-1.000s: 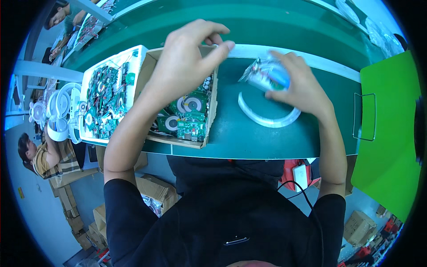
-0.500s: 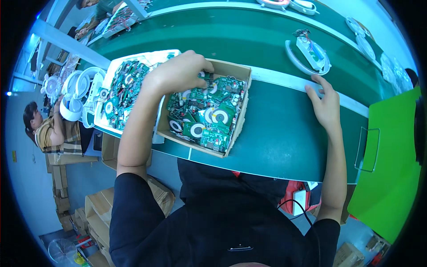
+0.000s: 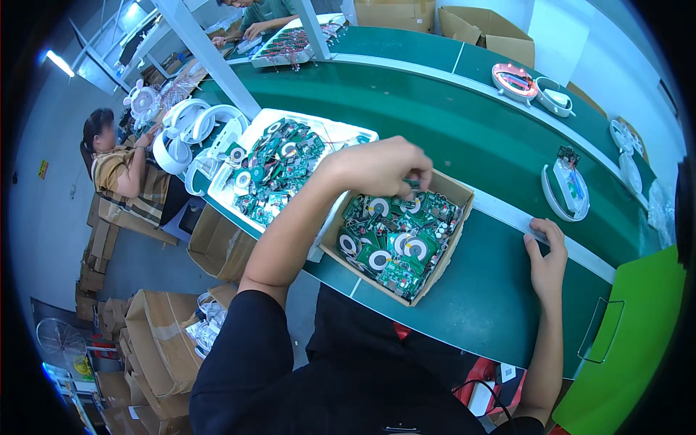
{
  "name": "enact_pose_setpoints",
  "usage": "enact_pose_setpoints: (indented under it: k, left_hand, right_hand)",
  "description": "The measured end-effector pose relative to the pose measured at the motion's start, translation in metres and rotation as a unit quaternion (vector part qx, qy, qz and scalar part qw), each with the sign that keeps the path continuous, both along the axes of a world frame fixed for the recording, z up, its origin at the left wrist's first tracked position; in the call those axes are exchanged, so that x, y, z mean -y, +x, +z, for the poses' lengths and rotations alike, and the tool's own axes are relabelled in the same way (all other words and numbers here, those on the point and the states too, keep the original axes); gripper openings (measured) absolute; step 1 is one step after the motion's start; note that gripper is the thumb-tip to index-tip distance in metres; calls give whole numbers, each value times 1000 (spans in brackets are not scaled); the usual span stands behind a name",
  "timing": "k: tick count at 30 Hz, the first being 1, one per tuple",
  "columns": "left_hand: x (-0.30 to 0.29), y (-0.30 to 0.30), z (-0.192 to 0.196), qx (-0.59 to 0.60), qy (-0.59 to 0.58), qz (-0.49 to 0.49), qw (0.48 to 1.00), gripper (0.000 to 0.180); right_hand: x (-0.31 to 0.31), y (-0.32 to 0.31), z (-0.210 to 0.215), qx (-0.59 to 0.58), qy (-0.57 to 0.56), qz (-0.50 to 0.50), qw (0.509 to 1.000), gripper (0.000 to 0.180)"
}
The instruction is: The person assembles small circuit boards into white circular plastic components by hand.
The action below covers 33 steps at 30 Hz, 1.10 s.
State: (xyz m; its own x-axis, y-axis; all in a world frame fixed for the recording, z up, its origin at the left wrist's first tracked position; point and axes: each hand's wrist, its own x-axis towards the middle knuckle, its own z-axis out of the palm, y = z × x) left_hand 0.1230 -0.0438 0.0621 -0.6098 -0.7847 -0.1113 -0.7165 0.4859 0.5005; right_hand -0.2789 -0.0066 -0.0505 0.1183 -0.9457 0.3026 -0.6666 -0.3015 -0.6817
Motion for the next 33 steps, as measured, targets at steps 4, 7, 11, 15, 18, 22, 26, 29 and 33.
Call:
enact_pose_setpoints:
  k: [4,7,11,15,18,22,26,29,33]
  left_hand:
    - [-7,-29,0,-261,-114,-43,958,22]
    - [-18,-66,-23,-356,-86,-90,926,23]
    - [-28,-81,-38,-312,-19,-137,940,26]
    - [-31,-79,-37,-301,-22,-157,940,39]
    - [-22,-72,-39,-296,-88,-118,944,52]
    - [1,-51,-52,-226,-198,-14,954,66]
    - [17,-37,-75,-55,-162,35,985,70]
    - [16,-36,-76,21,-102,18,994,67]
    - [15,-32,-68,40,-81,1,996,61]
  right_hand:
    - [-11,17,13,68,-62,77,993,46]
    - [-36,44,30,215,-26,175,961,63]
    - [-47,55,21,115,-40,241,963,59]
    - [-45,54,13,103,-54,240,964,32]
    - [-41,46,16,83,-94,171,977,22]
    - [-31,32,10,70,-51,-6,996,13]
    - [-23,22,-9,-16,-46,16,999,14]
    - [-25,26,3,55,17,-7,998,14]
    - [-22,23,-6,80,86,-7,993,13]
